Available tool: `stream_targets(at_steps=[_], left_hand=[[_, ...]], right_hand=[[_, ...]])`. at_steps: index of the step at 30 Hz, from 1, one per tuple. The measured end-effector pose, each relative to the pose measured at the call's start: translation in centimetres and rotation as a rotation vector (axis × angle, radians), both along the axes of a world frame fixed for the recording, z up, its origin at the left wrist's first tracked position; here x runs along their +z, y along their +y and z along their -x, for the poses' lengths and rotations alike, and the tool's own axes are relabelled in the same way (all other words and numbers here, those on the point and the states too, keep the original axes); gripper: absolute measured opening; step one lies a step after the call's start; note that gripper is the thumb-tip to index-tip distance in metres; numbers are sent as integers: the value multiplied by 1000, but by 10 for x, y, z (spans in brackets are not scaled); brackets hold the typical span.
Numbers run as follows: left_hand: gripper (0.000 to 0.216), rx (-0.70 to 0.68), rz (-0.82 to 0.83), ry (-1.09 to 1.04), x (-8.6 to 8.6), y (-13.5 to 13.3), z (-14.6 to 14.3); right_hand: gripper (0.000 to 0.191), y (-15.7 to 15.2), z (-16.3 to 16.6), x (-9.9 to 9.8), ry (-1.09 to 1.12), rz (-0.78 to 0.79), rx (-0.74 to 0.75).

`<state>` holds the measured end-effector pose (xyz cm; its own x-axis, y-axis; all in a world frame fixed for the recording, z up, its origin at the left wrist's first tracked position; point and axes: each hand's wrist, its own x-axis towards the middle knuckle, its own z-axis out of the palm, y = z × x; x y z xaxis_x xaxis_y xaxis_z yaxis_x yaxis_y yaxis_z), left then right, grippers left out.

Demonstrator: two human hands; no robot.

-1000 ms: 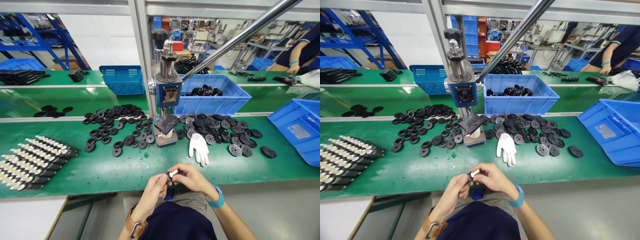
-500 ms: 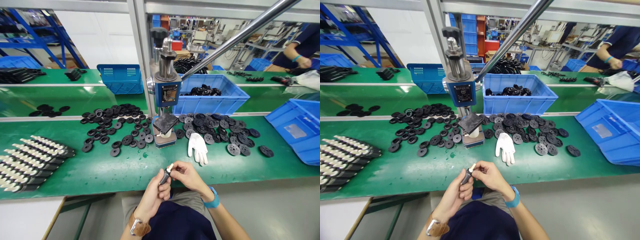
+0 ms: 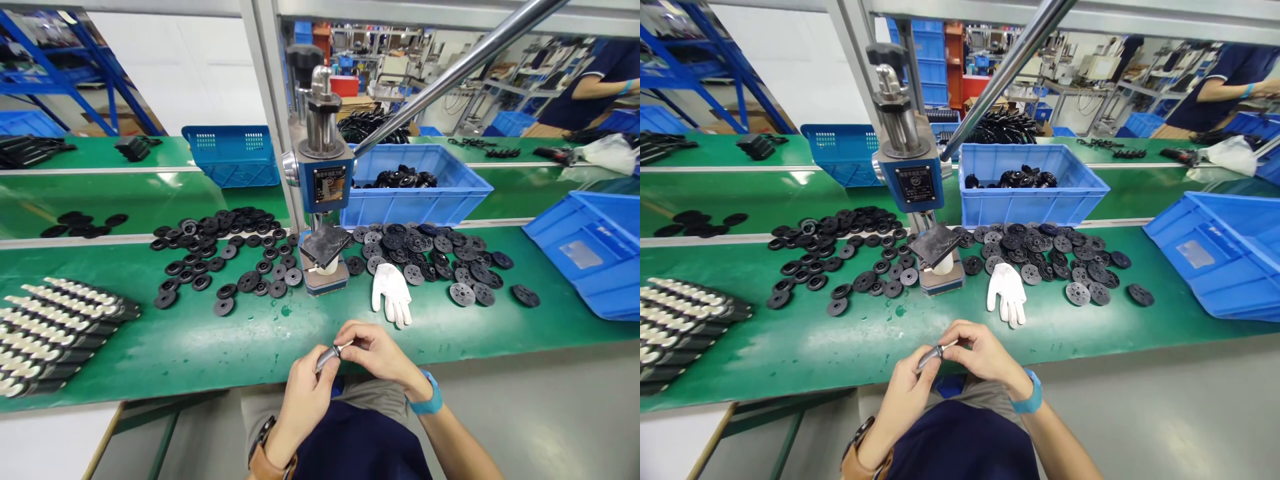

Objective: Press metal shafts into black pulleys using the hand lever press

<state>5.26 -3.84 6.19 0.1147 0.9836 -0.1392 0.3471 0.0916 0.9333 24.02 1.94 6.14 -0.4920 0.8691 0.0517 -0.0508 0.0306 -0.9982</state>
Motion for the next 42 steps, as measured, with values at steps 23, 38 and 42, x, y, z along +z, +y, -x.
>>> stream_targets(at_steps=[23, 38, 42], left_hand=[[52, 267, 69, -436, 3, 3, 21], [44, 177, 55, -226, 13, 7, 3], [43, 143, 52, -188, 14, 7, 1]], right_hand=[[34, 102, -162, -52, -936, -578, -732], [46, 8, -17, -6, -245, -48, -732], [47, -4, 10, -4, -156, 13, -622]])
